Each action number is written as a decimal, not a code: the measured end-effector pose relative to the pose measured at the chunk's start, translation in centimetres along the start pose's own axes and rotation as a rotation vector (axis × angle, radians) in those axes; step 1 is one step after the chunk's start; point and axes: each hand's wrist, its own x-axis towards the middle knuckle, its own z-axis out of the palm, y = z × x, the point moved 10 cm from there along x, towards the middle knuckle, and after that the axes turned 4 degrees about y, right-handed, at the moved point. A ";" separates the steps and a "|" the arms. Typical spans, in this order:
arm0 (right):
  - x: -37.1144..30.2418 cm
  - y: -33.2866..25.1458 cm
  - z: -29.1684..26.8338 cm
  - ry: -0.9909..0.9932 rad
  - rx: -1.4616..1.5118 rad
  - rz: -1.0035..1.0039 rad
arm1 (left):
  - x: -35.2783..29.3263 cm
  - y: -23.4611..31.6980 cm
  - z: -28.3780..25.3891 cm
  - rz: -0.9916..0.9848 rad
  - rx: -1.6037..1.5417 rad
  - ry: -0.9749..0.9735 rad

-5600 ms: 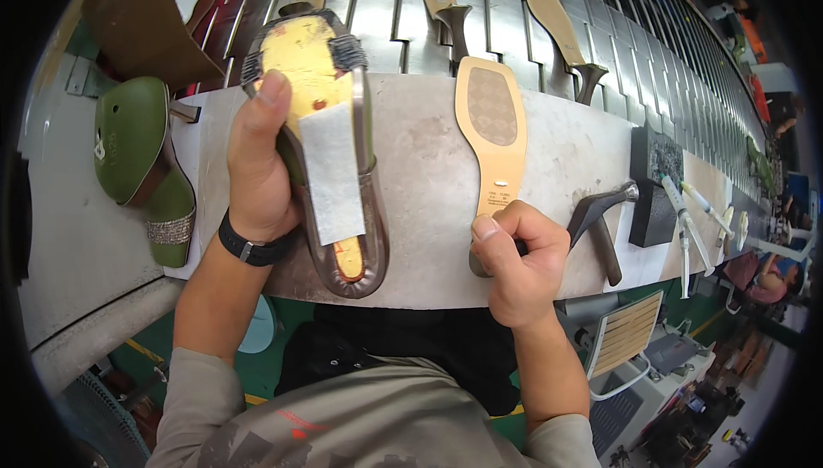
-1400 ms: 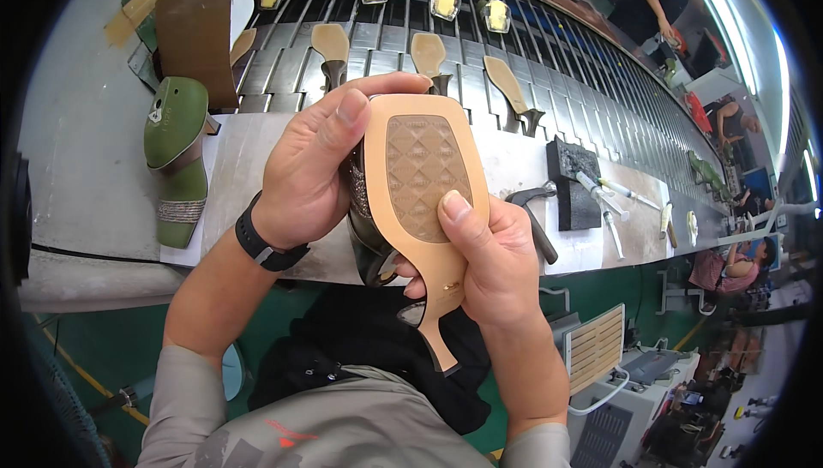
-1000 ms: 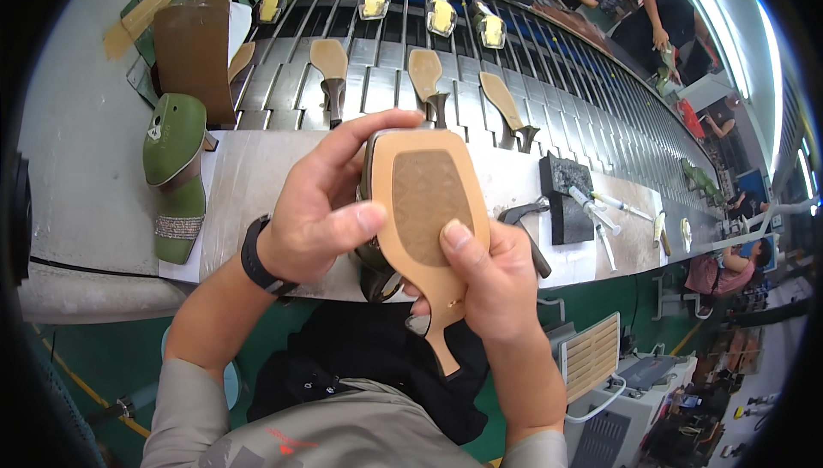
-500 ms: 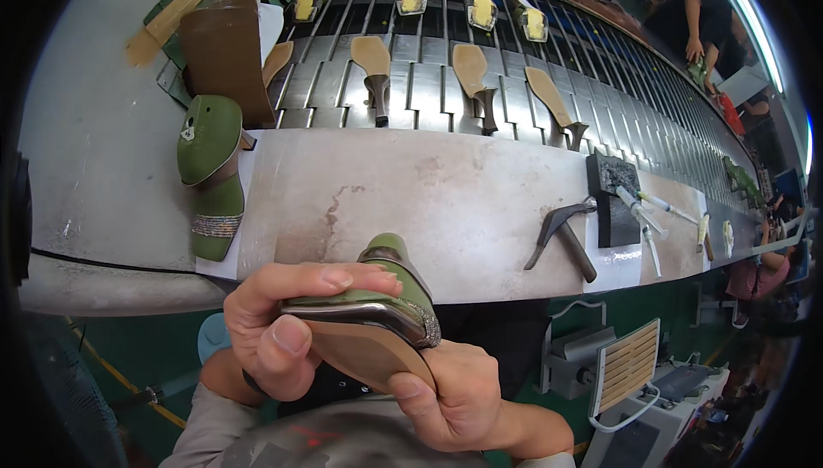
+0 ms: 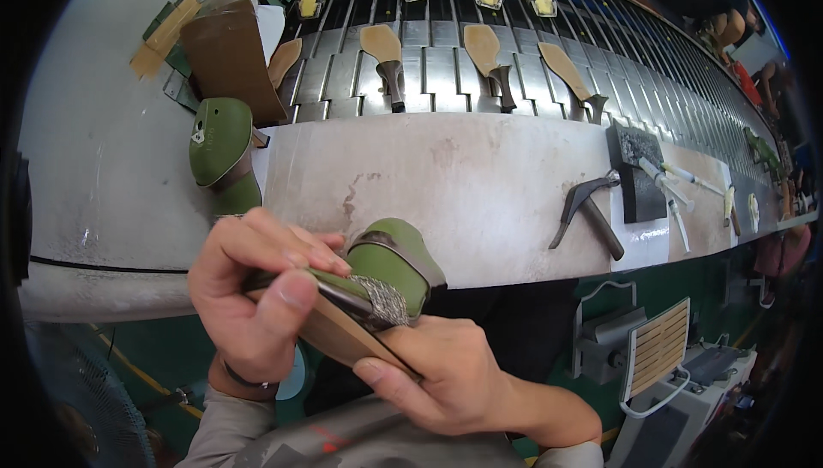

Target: The person assembles high-heeled shoes by fitting soles onto lasted uppers, hammering the edges with a hammer, injecting adhesive along the seams with a syringe, and placing the shoes onto a conveyor belt.

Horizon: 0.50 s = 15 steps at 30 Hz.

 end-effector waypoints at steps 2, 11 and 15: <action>0.3 0.7 -0.5 0.017 0.088 -0.008 | -0.2 -1.5 -0.6 -0.013 0.000 0.065; 1.9 7.1 -3.3 0.024 -0.780 -0.189 | -7.5 -14.1 -0.3 0.111 0.133 0.246; 1.7 7.5 -5.2 0.098 -0.800 -0.234 | -6.0 -15.2 0.6 0.051 0.015 0.171</action>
